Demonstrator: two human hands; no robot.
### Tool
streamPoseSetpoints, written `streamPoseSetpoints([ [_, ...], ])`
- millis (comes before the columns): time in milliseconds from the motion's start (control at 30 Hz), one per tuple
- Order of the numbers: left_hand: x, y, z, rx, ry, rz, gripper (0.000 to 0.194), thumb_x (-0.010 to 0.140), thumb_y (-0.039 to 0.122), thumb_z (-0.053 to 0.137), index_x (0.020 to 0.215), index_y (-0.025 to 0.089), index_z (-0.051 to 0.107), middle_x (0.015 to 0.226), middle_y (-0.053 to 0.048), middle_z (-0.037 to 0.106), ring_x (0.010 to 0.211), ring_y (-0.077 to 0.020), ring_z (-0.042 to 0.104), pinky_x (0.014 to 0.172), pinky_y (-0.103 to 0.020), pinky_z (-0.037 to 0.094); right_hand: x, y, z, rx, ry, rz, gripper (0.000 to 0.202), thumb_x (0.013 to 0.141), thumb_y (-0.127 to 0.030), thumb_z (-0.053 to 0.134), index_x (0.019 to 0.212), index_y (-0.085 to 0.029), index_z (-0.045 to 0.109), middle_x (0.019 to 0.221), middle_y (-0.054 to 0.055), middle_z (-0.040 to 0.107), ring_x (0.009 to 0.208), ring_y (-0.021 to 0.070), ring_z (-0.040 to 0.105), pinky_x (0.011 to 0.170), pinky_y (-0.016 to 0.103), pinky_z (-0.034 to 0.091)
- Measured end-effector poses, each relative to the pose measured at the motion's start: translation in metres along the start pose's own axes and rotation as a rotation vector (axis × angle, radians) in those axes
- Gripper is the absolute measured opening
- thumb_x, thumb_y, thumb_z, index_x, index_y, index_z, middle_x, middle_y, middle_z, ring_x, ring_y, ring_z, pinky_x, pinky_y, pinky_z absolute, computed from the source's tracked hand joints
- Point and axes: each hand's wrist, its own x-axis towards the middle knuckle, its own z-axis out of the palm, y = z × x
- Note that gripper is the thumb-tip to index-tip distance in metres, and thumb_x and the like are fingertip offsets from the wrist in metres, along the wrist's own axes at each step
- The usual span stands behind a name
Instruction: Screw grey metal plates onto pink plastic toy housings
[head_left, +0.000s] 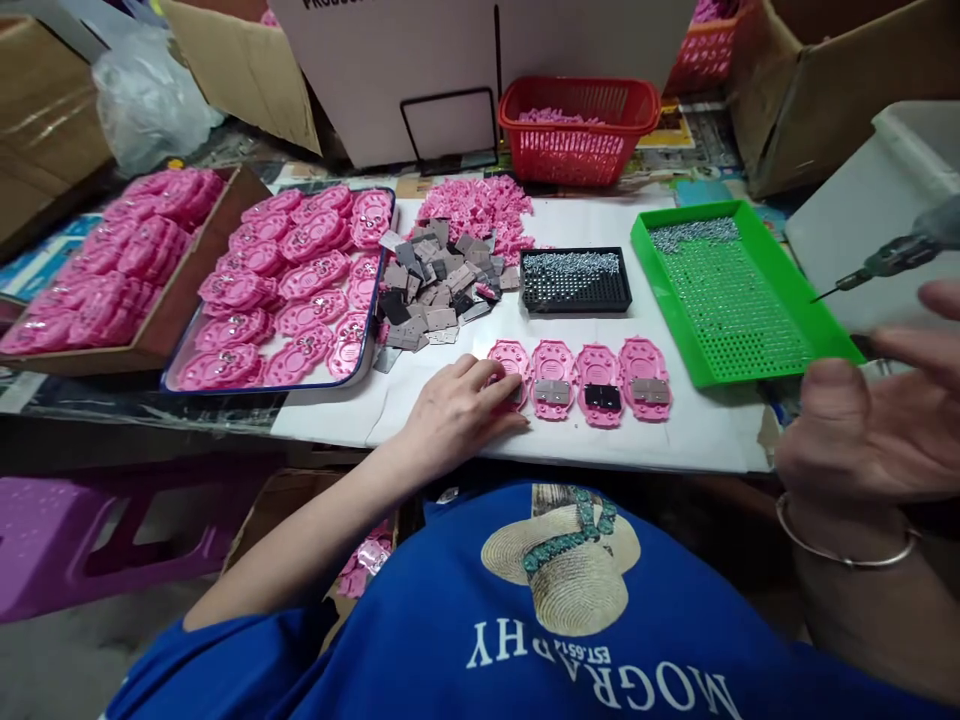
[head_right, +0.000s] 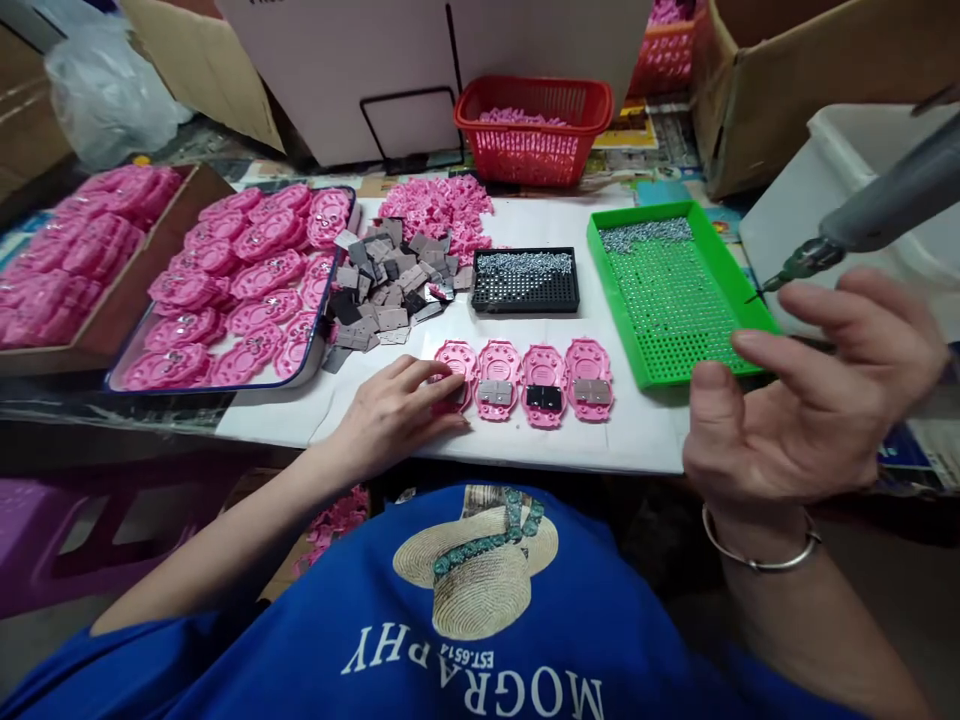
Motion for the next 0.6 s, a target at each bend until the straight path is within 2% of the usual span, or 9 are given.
streamPoseSetpoints([
  [100,0.001,0.003,0.001,-0.011,0.014,0.016,0.037,0.092,0.046,0.059,0.112,0.014,0.064,0.103,-0.011,0.066,0.088,-0.0216,0.058,0.075,-0.033,0.053,0.03,-0.017,0.007,-0.002,0.044,0.005,0.042,0.091,-0.046,0.052,0.13,-0.03,0.052,0.117,0.01,0.056,0.121,0.0295,0.052,0.094,0.055,0.053],
  [233,0.0,0.003,0.0,-0.006,0.115,0.019,0.037,0.094,0.046,0.055,0.111,0.015,0.064,0.107,-0.011,0.067,0.088,-0.0204,0.059,0.074,-0.032,0.052,0.056,-0.038,0.006,-0.026,0.181,-0.008,0.036,0.09,-0.043,0.056,0.123,-0.027,0.055,0.117,0.008,0.057,0.121,0.0276,0.053,0.097,0.053,0.054],
  [300,0.002,0.004,-0.001,-0.028,0.155,0.034,0.033,0.096,0.043,0.052,0.109,0.015,0.064,0.105,-0.009,0.067,0.087,-0.0187,0.059,0.074,-0.031,0.051,0.069,-0.048,0.009,0.011,0.261,-0.013,0.031,0.09,-0.037,0.058,0.118,-0.026,0.057,0.117,0.007,0.059,0.116,0.024,0.057,0.097,0.049,0.055],
  [367,0.008,0.005,-0.001,-0.052,0.139,0.082,0.028,0.098,0.038,0.05,0.108,0.016,0.065,0.1,-0.008,0.068,0.086,-0.0174,0.059,0.074,-0.03,0.05,0.091,-0.06,0.017,0.121,0.259,0.005,0.028,0.09,-0.031,0.058,0.117,-0.024,0.057,0.118,0.006,0.059,0.107,0.0184,0.062,0.094,0.04,0.058],
  [433,0.02,0.004,-0.001,-0.06,0.1,0.129,0.027,0.099,0.035,0.046,0.107,0.017,0.065,0.097,-0.007,0.067,0.086,-0.0169,0.059,0.073,-0.029,0.049,0.125,-0.073,0.031,0.225,0.164,0.031,0.028,0.091,-0.027,0.056,0.119,-0.022,0.055,0.121,0.005,0.059,0.101,0.014,0.064,0.091,0.033,0.06],
  [500,0.035,0.002,-0.002,-0.07,0.081,0.151,0.03,0.1,0.036,0.044,0.107,0.017,0.066,0.095,-0.007,0.067,0.086,-0.0169,0.059,0.074,-0.03,0.049,0.169,-0.087,0.05,0.196,0.074,0.002,0.024,0.09,-0.022,0.057,0.115,-0.018,0.057,0.115,0.004,0.062,0.1,0.0126,0.063,0.09,0.03,0.059],
  [567,0.049,-0.002,-0.001,-0.108,0.084,0.159,0.033,0.101,0.038,0.042,0.108,0.016,0.066,0.095,-0.008,0.067,0.085,-0.0165,0.059,0.074,-0.03,0.048,0.22,-0.097,0.071,0.123,0.041,0.0,0.021,0.09,-0.014,0.054,0.11,-0.015,0.058,0.111,0.001,0.062,0.103,0.0102,0.061,0.1,0.031,0.053],
  [600,0.054,-0.005,0.0,-0.136,0.093,0.157,0.034,0.101,0.038,0.041,0.108,0.016,0.066,0.096,-0.008,0.067,0.084,-0.0162,0.058,0.074,-0.03,0.048,0.245,-0.099,0.082,0.095,0.018,0.049,0.021,0.093,-0.015,0.047,0.111,-0.013,0.057,0.11,0.0,0.061,0.104,0.0076,0.06,0.101,0.031,0.05],
])
